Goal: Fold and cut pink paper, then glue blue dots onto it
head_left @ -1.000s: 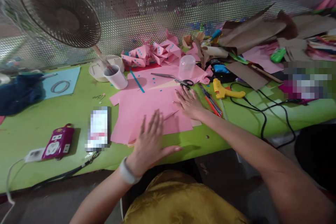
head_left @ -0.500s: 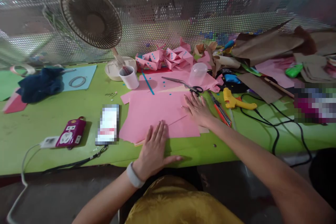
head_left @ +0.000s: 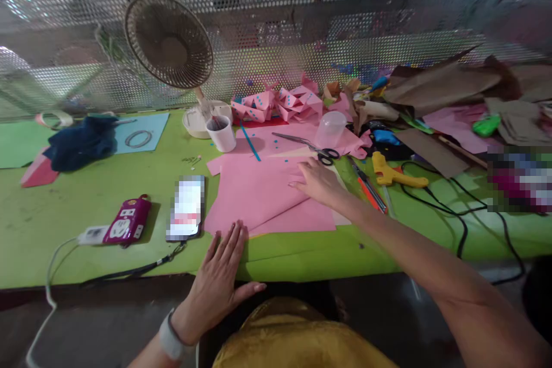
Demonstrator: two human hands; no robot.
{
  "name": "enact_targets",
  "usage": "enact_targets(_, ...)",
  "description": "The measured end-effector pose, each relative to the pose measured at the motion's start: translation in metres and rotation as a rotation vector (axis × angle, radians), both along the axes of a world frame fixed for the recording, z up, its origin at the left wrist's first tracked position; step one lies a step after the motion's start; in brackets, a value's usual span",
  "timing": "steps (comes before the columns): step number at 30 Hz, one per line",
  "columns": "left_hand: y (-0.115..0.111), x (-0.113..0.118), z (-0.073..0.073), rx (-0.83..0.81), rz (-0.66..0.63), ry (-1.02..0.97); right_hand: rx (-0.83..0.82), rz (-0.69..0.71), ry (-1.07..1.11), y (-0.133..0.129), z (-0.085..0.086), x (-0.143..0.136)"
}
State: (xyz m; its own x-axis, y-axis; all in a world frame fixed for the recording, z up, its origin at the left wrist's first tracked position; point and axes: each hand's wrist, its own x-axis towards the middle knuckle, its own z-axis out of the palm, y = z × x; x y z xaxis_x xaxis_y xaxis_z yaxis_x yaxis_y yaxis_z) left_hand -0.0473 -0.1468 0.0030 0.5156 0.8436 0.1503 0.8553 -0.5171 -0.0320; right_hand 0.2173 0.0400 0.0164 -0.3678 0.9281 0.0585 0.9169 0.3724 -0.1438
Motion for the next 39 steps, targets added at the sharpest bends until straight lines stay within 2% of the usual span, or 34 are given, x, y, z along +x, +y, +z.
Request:
enact_targets(6, 0.0, 0.0, 0.0, 0.057, -0.009, -0.028, -0.065, -0.048, 0.052, 0.005, 0.005, -0.004)
enact_targets(10, 0.002, -0.004, -0.001, 0.004, -0.024, -0.035, -0.27, -0.084, 0.229, 0.016, 0.007, 0.01)
enact_targets(14, 0.007, -0.007, 0.001, -0.073, -0.024, -0.053, -0.604, 0.074, 0.493, 0.02, 0.006, 0.024)
enact_targets(16, 0.009, -0.008, 0.006, -0.107, -0.009, -0.088, -0.689, 0.146, 0.635, 0.016, 0.006, 0.029)
enact_targets(19, 0.015, -0.011, 0.016, -0.114, 0.057, -0.205, -0.649, 0.138, 0.815, 0.006, 0.011, 0.035)
enact_targets(22, 0.024, -0.013, 0.025, -0.083, 0.174, -0.405, -0.559, 0.03, 0.974, -0.004, 0.019, 0.041)
enact_targets(25, 0.038, -0.014, 0.031, 0.071, 0.331, -0.71, -0.507, -0.069, 1.127, -0.012, 0.025, 0.048)
enact_targets(27, 0.051, -0.014, 0.035, 0.128, 0.426, -1.006, -0.484, -0.097, 1.183, -0.016, 0.026, 0.051)
enact_targets(29, 0.065, -0.013, 0.039, -0.027, 0.454, -1.346, -0.473, -0.098, 1.203, -0.019, 0.025, 0.052)
enact_targets(32, 0.083, -0.007, 0.043, -0.47, 0.389, -1.69, -0.438, -0.069, 1.203, -0.022, 0.019, 0.052)
enact_targets(34, 0.091, -0.003, 0.041, -0.633, 0.397, -1.733, -0.398, -0.03, 1.183, -0.023, 0.014, 0.052)
enact_targets(35, 0.094, -0.001, 0.039, -0.644, 0.419, -1.715, -0.381, -0.009, 1.179, -0.024, 0.012, 0.053)
enact_targets(37, 0.098, 0.001, 0.035, -0.584, 0.449, -1.627, -0.373, 0.036, 1.187, -0.024, 0.011, 0.054)
enact_targets(39, 0.101, 0.0, 0.035, -0.437, 0.426, -1.521, -0.351, 0.086, 1.207, -0.023, 0.015, 0.055)
